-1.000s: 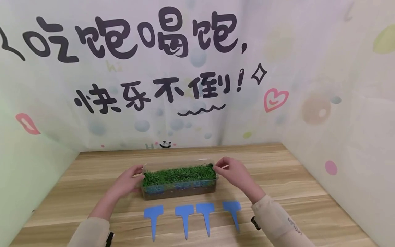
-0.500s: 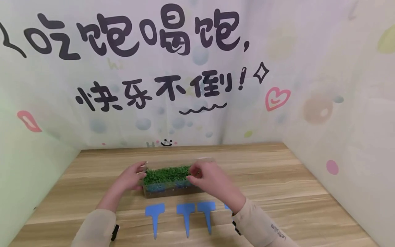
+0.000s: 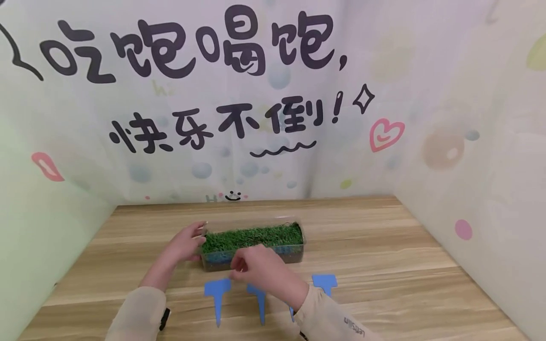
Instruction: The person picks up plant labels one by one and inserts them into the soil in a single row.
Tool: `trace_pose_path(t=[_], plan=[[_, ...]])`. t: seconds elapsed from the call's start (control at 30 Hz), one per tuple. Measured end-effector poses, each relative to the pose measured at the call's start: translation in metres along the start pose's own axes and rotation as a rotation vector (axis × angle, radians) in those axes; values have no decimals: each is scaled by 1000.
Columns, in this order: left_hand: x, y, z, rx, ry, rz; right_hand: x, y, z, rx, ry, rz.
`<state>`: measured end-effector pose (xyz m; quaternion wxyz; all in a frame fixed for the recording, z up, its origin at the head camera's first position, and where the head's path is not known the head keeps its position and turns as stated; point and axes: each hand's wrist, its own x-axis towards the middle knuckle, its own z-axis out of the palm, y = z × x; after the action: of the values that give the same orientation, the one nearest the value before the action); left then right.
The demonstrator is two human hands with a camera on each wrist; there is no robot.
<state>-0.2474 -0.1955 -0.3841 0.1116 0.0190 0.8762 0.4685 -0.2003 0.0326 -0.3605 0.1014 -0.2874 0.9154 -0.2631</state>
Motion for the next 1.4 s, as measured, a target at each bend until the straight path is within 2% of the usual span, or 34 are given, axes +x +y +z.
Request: trace_pose_path(t=[0.23,0.37,0.5,0.73,0.8,0.97,1.13,1.27,1.4], plan=[[-1,1,1,-13,14,2,5,-5,20,-89,-48,-26],[-1,0,1,-26,12,8,6,-5,29,-87,-64,-36],[-1,-1,1,-37,5,16,7,-4,36,-78,-80,-21],[-2,-2,-1,-34,-16,5,9,-4,49,-122,-114,5],[-2,-3,-2,-39,-23,-1,9,-6,54,-170,-97,8],[-2,-4,-3,-50,-37,6,10,-14,71,-436,5,-4],[-3,-4,-4,-53,-44,6,15,-25,83,-662,49,41],[-3,-4,-5,-57,-48,10,19,-30,88,-758,71,69],[-2,-4,-5,-63,-54,6,19,-31,89,-774,73,88]])
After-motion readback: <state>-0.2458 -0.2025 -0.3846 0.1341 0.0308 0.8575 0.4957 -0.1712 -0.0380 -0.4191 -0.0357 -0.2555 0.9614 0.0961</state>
